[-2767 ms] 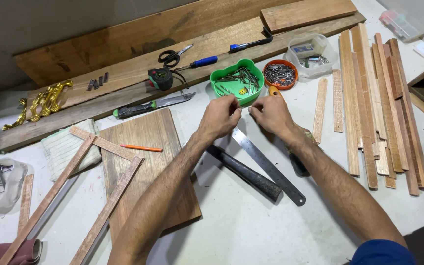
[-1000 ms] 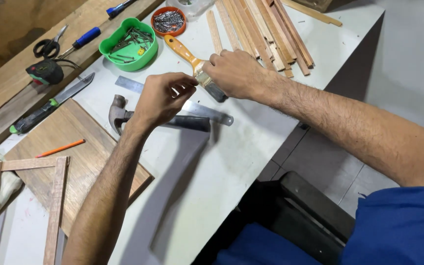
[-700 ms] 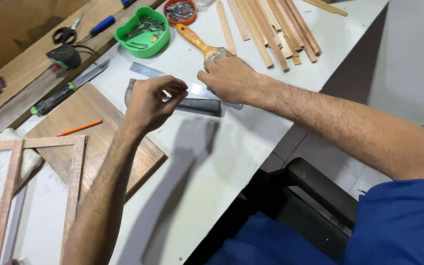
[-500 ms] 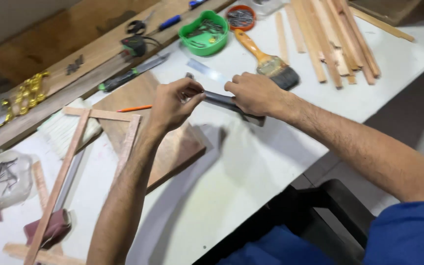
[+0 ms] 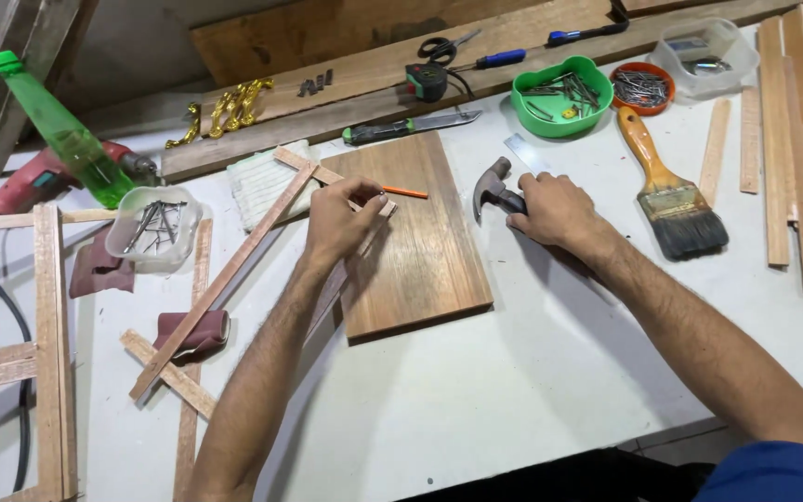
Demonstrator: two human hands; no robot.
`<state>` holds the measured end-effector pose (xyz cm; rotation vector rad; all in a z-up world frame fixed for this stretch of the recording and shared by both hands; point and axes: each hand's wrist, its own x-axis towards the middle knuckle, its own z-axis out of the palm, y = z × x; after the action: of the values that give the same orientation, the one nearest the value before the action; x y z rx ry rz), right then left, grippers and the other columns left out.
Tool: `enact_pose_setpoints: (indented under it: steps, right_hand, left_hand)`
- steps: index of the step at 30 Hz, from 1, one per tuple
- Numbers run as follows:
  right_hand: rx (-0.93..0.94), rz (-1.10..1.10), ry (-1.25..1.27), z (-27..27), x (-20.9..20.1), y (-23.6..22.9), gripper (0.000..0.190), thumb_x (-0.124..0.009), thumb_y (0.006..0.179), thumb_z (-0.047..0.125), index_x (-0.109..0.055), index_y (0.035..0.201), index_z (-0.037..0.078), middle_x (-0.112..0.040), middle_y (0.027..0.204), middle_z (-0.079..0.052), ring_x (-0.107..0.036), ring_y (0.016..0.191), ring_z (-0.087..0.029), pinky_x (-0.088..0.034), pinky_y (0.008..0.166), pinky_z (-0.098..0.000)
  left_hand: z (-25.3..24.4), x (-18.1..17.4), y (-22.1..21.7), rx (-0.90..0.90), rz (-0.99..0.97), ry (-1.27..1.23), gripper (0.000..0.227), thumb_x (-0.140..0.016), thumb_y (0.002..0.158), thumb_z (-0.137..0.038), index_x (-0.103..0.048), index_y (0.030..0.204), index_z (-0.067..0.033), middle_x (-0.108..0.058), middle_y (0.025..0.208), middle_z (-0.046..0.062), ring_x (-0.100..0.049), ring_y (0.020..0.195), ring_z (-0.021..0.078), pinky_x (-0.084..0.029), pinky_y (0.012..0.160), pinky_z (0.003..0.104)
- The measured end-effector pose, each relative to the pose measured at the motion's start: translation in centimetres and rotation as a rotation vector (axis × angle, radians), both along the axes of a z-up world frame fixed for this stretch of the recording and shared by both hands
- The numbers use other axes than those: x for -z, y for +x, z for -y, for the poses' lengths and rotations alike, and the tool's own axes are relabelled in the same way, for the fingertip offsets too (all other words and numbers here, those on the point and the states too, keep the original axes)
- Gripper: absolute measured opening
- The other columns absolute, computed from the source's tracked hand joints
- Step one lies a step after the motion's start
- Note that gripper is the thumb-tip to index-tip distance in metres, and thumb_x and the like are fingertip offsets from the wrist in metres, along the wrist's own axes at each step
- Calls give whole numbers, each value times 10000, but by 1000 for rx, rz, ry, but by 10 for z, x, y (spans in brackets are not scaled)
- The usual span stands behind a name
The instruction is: The person assembles a wooden rack by aligning wooden slats, measuring them with a metal ruler, driving nails with a hammer, and joining the frame components together by hand.
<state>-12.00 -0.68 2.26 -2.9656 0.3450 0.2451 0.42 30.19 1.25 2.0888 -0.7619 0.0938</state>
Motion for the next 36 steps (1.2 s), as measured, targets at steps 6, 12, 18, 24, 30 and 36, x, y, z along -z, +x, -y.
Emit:
enact_pose_setpoints:
  steps: [6,12,18,24,30,36]
  right_hand:
    - [-68,30,118,15,22,8,411,-734,911,362,-676,1111,7,-697,1092,-195,-683,1016,-341,-562,904,-485]
    - [61,200,302,5,26,5,374,-653,1017,332,-682,1096,-33,-711,884,-166,-700,756,-283,-574,711,-444]
    - [322,178,1129,-58,-29,7,325,-700,959,281,-643,1054,-25,-611,658,-73,-548,451,-122,-450,385,-273]
    - [104,259,917,-109,-16,43,250,-759,856,72,-616,1022,-50,-742,781,-123,-741,594,-168,-595,482,-311]
    - [93,68,741,-133,-28,79,331,-659,860,-11,-536,1166,-34,-741,855,-170,-768,625,-287,-657,518,-419]
    - [-219,203,468,-128,10,106,292,-737,987,172,-554,1122,-12,-698,786,-153,-702,665,-267,-615,601,-435]
  left_hand:
    - [1,21,2,-52,9,59,147,-774,892,-171,-797,978,-54,-787,912,82,-745,802,164,-623,776,320]
    - [1,36,9,-61,153,80,149,-799,888,-187,-797,943,-48,-754,903,89,-689,868,205,-586,781,351]
    - [3,31,0,-71,34,38,153,-785,888,-191,-791,969,-62,-769,913,74,-726,813,194,-588,779,359]
    - [4,42,-3,-89,69,-42,145,-806,865,-153,-789,972,-57,-767,928,102,-736,859,222,-589,799,371]
    - [4,40,-8,-116,0,-67,140,-792,877,-144,-786,993,-67,-747,928,106,-732,851,233,-591,785,370]
    - [5,44,-1,-115,11,-19,162,-822,849,-137,-801,1001,-85,-758,915,114,-729,832,232,-582,769,377]
